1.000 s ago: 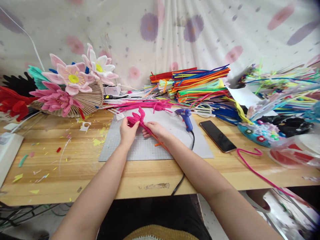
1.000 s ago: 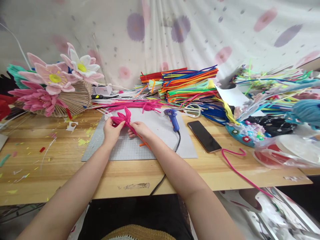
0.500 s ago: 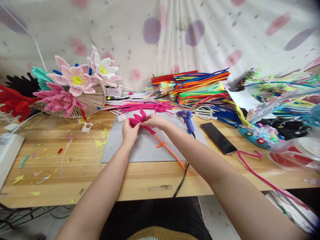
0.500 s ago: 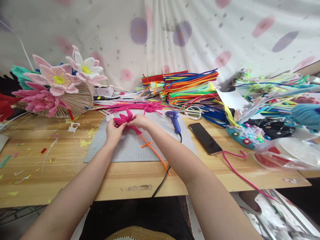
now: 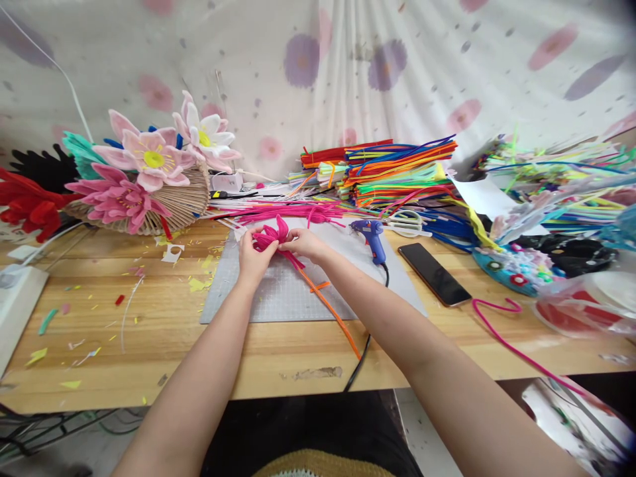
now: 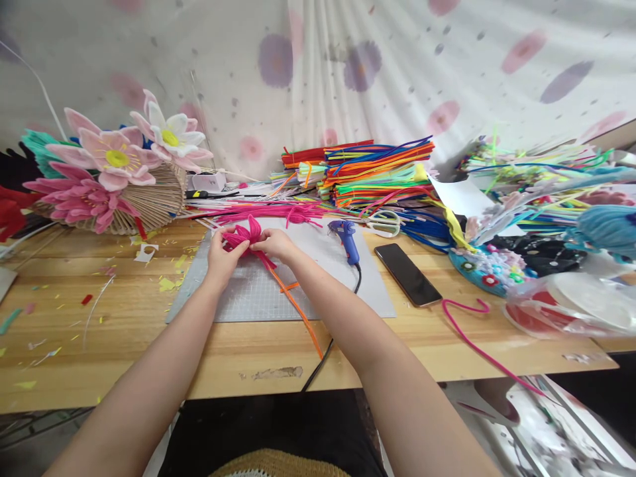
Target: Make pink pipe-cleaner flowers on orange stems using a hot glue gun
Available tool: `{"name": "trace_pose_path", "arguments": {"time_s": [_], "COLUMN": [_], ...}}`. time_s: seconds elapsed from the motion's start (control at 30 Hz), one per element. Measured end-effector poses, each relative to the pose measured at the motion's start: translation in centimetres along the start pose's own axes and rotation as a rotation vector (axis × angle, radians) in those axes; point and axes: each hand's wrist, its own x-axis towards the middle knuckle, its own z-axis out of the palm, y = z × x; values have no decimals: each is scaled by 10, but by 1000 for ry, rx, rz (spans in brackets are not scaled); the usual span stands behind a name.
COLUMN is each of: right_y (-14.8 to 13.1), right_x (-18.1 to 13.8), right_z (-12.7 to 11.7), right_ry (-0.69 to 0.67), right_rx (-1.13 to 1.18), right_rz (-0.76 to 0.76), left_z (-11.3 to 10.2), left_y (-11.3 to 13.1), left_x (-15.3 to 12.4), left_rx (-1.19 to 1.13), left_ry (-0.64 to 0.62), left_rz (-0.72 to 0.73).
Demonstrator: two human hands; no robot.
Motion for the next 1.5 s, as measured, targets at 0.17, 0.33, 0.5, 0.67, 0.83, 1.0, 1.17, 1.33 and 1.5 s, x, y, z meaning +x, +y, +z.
{"name": "trace_pose_path", "arguments": {"time_s": [0.17, 0.33, 0.5, 0.67, 0.83, 1.0, 1.17, 1.33, 1.5], "right_y": [6, 13, 14, 11, 11, 14, 12, 11, 17], "right_x": [3, -1, -12, -24, -27, -27, -31, -35, -36], "right_z": [0, 1, -2, -13, -18, -12, -3, -2, -1], "right_ry": [10, 47, 78, 115, 272, 290, 192, 173, 287], "right_rx": [-87, -114, -93, -177, -172, 72, 325, 245, -27], "right_rz": [-19, -77, -122, -199, -262, -235, -256, -310, -466], "left_z": [-5, -8, -14, -19, -15, 8, 20, 15, 9], "left_y": [-4, -1, 11, 22, 34, 30, 38, 46, 43], "left_x": [9, 9, 2, -2, -18, -37, -38, -33, -24], "left_rx": [-125, -28, 257, 245, 116, -109, -704, -916, -911], "left_ry": [-164, -194, -192, -237, 101, -336, -501, -444, -382], "left_rz": [-122, -8, 214, 248, 237, -289, -609, -728, -789]}}
